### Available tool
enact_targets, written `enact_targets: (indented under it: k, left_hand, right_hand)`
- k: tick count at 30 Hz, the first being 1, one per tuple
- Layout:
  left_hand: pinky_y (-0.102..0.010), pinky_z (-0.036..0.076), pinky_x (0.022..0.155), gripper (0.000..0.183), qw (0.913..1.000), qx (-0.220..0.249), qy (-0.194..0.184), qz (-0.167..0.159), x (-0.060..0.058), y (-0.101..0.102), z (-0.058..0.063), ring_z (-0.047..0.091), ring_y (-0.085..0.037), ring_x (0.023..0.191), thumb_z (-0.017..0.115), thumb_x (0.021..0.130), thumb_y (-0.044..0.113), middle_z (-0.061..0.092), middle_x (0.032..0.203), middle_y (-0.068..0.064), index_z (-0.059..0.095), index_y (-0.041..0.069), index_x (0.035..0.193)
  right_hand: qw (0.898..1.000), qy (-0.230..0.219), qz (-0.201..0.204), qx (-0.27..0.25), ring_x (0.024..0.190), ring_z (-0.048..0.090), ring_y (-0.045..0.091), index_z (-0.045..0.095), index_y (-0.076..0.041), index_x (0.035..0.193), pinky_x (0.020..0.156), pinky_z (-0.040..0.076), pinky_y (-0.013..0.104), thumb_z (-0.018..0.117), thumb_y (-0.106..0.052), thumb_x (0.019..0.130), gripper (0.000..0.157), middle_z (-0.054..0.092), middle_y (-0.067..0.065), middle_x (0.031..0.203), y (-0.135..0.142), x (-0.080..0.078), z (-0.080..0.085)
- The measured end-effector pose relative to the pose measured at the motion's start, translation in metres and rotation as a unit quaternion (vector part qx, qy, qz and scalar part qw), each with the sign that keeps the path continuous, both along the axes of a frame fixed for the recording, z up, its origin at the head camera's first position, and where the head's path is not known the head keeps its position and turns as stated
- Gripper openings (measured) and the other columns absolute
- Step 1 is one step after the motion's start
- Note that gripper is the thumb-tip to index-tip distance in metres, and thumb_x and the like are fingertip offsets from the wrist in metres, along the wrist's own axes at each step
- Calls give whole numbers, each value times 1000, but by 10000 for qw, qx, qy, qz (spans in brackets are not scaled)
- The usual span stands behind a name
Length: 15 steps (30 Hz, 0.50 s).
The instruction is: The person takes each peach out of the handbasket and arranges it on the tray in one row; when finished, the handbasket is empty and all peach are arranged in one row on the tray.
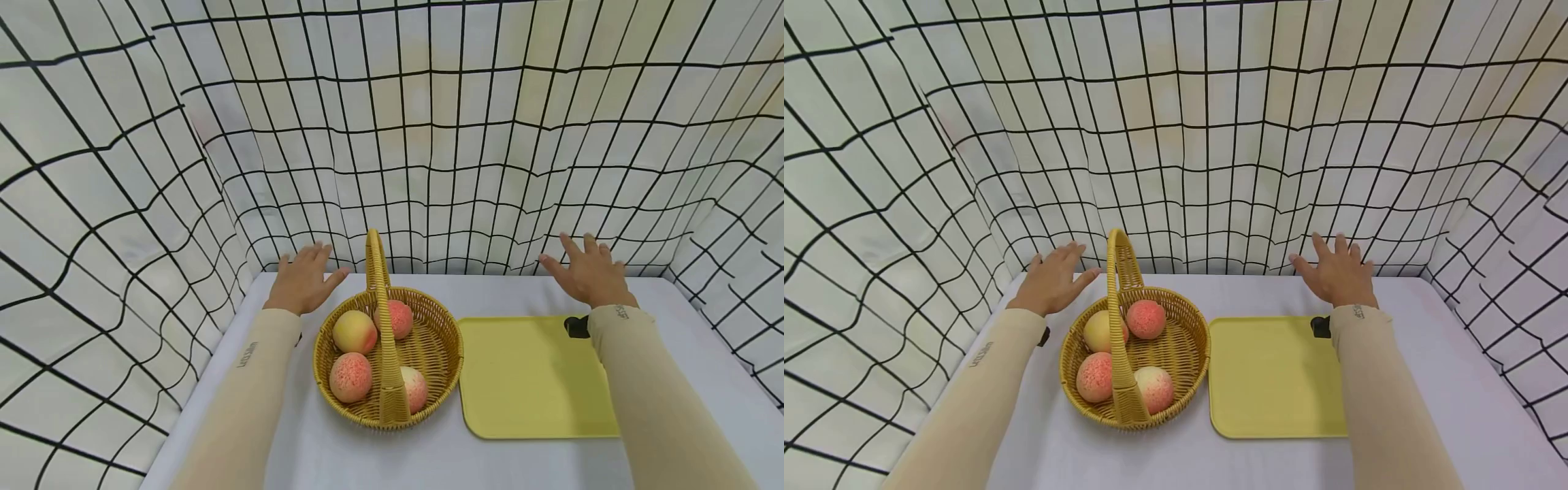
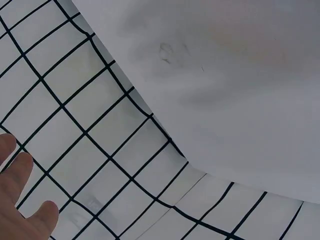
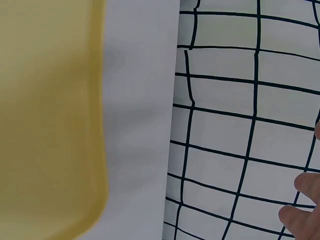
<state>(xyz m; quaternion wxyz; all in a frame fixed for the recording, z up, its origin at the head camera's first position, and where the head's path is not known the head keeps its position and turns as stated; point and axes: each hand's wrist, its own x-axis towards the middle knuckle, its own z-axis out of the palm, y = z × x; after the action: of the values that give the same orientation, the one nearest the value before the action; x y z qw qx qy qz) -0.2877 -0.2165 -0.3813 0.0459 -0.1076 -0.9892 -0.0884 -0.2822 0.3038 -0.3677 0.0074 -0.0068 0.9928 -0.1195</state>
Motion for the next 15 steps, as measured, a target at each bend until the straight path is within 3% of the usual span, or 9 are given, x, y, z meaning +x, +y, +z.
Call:
enact_targets:
  k: [5, 9, 12, 15]
  left_hand:
    - [-69, 19, 121, 88, 9982, 476, -355, 89, 5, -4, -3, 31, -42, 153, 32, 105, 70, 32, 166, -23, 29, 5, 164]
    - [-63, 33, 118, 81, 9886, 1112, -1009, 98, 16, -7, -3, 38, -45, 148, 39, 107, 63, 37, 164, -24, 34, 3, 162]
    - [-61, 42, 112, 71, 9783, 1622, -1287, 38, 26, -12, -6, 48, -45, 141, 46, 108, 54, 46, 158, -23, 44, 2, 156]
    - [-59, 49, 104, 64, 9686, 2068, -1377, 19, 38, -16, -11, 56, -42, 133, 49, 108, 50, 55, 149, -23, 51, 3, 151]
  right_hand:
    - [9999, -12, 106, -133, 146, 8, 67, 8, -10, 168, 109, 17, 84, 20, -78, 101, 97, 3, 42, 164, -4, 0, -4]
    - [9952, -147, 264, -932, 149, 7, 64, 2, -11, 168, 112, 18, 80, 27, -75, 102, 95, -1, 38, 167, -16, 3, -5]
    - [9808, -152, 377, -1905, 153, 14, 56, 4, -14, 169, 116, 20, 76, 40, -66, 105, 91, 3, 30, 171, -30, 9, -5]
    - [9613, 31, 563, -2698, 149, 34, 47, 17, -15, 169, 114, 34, 69, 52, -56, 105, 83, 24, 25, 169, -49, 18, -7]
